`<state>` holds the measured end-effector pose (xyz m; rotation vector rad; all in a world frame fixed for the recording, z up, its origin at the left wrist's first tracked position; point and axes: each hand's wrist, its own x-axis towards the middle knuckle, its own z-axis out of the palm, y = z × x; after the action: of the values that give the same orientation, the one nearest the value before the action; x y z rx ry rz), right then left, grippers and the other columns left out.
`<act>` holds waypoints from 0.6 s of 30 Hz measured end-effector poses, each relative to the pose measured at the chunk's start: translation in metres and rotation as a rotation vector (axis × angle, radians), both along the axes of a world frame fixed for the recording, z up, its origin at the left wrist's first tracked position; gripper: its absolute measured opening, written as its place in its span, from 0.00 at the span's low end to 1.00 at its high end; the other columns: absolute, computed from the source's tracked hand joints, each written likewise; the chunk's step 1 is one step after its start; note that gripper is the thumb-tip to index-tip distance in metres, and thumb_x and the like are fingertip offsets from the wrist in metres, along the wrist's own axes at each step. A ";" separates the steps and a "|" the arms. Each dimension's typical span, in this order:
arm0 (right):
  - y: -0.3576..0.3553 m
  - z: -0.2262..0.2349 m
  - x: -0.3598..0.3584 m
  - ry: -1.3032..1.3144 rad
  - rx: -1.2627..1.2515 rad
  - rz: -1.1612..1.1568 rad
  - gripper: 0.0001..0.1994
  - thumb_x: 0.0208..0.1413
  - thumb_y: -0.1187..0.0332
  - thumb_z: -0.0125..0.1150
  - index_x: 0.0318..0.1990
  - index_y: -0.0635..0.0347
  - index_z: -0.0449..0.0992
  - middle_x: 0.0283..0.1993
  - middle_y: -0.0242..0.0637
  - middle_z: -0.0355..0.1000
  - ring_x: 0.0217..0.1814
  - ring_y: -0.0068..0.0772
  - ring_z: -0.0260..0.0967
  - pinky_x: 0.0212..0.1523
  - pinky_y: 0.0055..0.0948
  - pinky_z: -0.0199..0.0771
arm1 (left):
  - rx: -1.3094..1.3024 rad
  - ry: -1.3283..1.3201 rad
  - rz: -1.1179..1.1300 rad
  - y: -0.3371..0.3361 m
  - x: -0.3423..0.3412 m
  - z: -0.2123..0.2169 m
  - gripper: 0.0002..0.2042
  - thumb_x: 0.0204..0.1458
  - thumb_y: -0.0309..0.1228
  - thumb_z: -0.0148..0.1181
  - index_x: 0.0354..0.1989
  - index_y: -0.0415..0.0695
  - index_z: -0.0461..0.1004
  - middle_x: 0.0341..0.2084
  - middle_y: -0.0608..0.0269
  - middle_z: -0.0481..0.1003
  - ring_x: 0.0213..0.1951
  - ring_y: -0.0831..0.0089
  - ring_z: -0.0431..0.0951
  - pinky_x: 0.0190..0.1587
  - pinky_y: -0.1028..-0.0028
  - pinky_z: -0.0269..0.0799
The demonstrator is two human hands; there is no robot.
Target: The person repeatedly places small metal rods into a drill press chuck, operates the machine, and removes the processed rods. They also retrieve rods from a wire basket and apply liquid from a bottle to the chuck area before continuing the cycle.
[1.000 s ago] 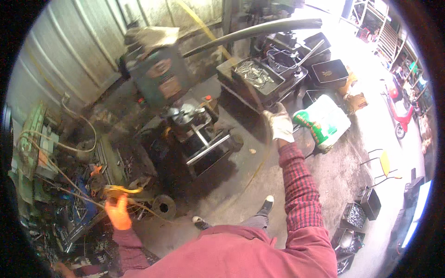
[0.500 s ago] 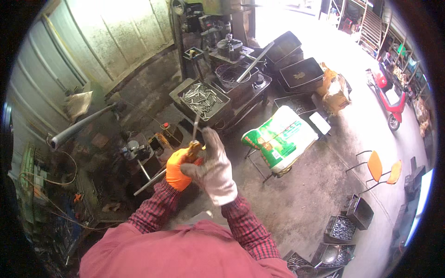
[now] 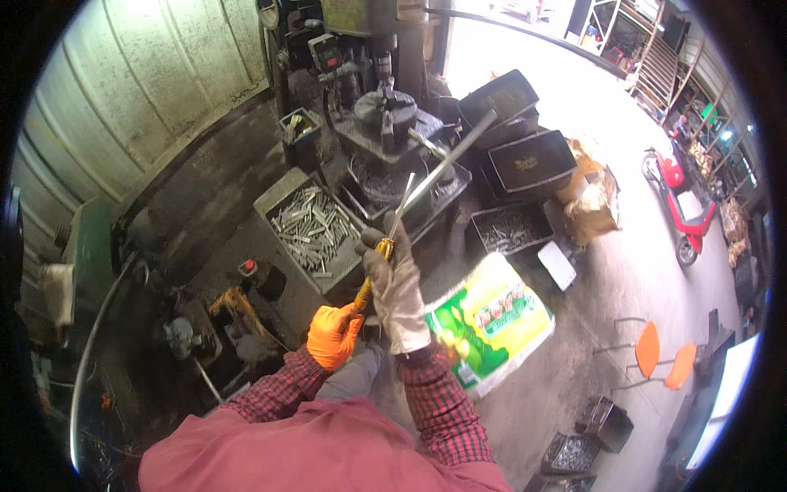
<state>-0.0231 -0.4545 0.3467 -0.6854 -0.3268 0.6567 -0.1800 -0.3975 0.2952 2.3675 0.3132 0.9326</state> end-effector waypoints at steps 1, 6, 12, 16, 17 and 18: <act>0.028 -0.008 0.020 0.097 -0.012 0.018 0.30 0.68 0.71 0.61 0.74 0.61 0.60 0.51 0.33 0.77 0.50 0.21 0.73 0.54 0.21 0.75 | -0.003 0.099 -0.020 0.023 0.025 -0.001 0.13 0.59 0.29 0.66 0.52 0.41 0.80 0.26 0.61 0.76 0.31 0.57 0.75 0.40 0.60 0.69; 0.132 -0.008 0.118 -0.126 -0.512 0.019 0.23 0.72 0.60 0.58 0.67 0.63 0.64 0.34 0.28 0.70 0.36 0.20 0.70 0.41 0.23 0.76 | -0.048 0.228 -0.023 0.099 0.113 0.023 0.14 0.59 0.31 0.66 0.51 0.38 0.79 0.27 0.55 0.79 0.31 0.52 0.76 0.39 0.58 0.69; 0.203 0.038 0.205 -0.272 -0.648 0.018 0.17 0.73 0.55 0.56 0.53 0.60 0.75 0.29 0.25 0.66 0.23 0.18 0.64 0.21 0.21 0.66 | -0.431 0.223 -0.036 0.155 0.191 0.073 0.18 0.62 0.32 0.61 0.56 0.31 0.77 0.35 0.44 0.83 0.35 0.54 0.86 0.39 0.64 0.79; 0.227 0.052 0.249 -0.510 -0.929 0.017 0.24 0.74 0.49 0.51 0.57 0.64 0.74 0.31 0.34 0.73 0.26 0.31 0.68 0.28 0.36 0.69 | -0.564 0.319 -0.069 0.179 0.216 0.092 0.20 0.63 0.32 0.61 0.60 0.32 0.75 0.38 0.46 0.85 0.38 0.65 0.87 0.44 0.69 0.79; 0.230 0.054 0.259 -0.543 -0.931 0.042 0.25 0.74 0.48 0.51 0.57 0.64 0.74 0.32 0.34 0.74 0.27 0.32 0.69 0.29 0.36 0.70 | -0.524 0.246 -0.074 0.181 0.223 0.094 0.20 0.63 0.32 0.61 0.60 0.33 0.76 0.37 0.46 0.84 0.36 0.64 0.87 0.41 0.69 0.79; 0.233 0.054 0.266 -0.567 -0.966 0.065 0.25 0.74 0.48 0.50 0.58 0.63 0.74 0.33 0.35 0.74 0.27 0.32 0.70 0.29 0.37 0.71 | -0.509 0.273 -0.074 0.185 0.228 0.095 0.20 0.63 0.32 0.61 0.60 0.33 0.76 0.36 0.47 0.84 0.35 0.63 0.86 0.40 0.68 0.78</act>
<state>0.2433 -0.2219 0.4012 -1.8054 -0.5571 0.6588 0.0480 -0.2127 0.3899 2.0088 0.4993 0.4246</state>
